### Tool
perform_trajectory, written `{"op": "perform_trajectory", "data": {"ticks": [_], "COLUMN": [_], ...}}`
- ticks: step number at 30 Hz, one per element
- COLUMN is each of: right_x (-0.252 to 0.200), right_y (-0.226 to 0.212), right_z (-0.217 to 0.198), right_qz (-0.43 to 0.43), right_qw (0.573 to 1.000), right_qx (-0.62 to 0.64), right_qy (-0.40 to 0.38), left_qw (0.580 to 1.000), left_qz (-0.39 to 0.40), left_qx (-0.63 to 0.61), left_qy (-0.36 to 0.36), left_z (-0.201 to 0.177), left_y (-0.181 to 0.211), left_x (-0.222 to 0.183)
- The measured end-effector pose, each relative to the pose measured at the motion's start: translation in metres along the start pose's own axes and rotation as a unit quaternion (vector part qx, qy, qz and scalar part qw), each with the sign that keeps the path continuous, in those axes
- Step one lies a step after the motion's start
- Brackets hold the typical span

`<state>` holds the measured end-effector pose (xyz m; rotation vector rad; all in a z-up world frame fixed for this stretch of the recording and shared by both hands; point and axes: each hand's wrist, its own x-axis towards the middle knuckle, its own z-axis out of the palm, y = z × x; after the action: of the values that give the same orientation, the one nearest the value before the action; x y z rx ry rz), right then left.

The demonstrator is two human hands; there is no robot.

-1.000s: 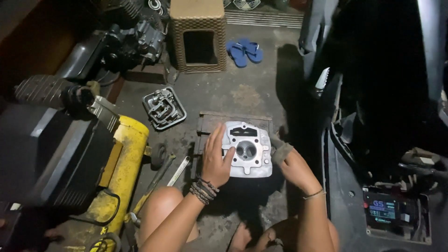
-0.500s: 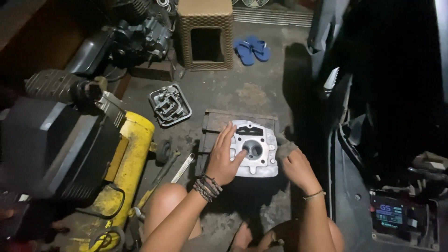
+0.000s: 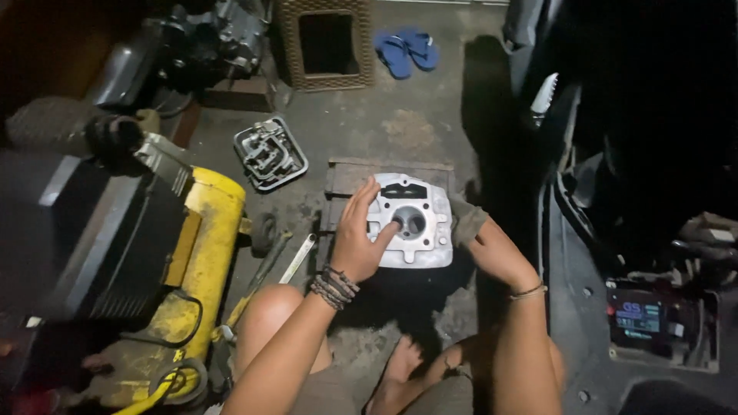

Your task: Manually cleaning a motorcycle cylinder head and preparing it for valve lapping by applying compound to the valve seats.

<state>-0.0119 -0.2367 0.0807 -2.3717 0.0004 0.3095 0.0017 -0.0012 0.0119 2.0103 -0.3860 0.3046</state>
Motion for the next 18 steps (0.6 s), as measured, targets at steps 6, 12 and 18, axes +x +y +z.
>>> {"op": "perform_trajectory", "data": {"ticks": [6,12,18], "right_x": [0.005,0.012,0.005], "right_y": [0.030,0.024,0.014], "right_z": [-0.019,-0.023,-0.012], "right_qz": [0.000,-0.039,-0.092], "right_qw": [1.000,0.998,0.994], "right_qx": [-0.005,-0.030,-0.053], "right_qy": [0.009,0.031,0.038], "left_qw": [1.000,0.998,0.972], "left_qz": [0.008,0.012,-0.030], "left_qx": [-0.023,-0.057,-0.228], "left_qy": [-0.016,0.010,0.043], "left_z": [-0.001,0.002,0.016], "left_y": [-0.005,-0.006,-0.028], "left_x": [0.002,0.001,-0.008]}}
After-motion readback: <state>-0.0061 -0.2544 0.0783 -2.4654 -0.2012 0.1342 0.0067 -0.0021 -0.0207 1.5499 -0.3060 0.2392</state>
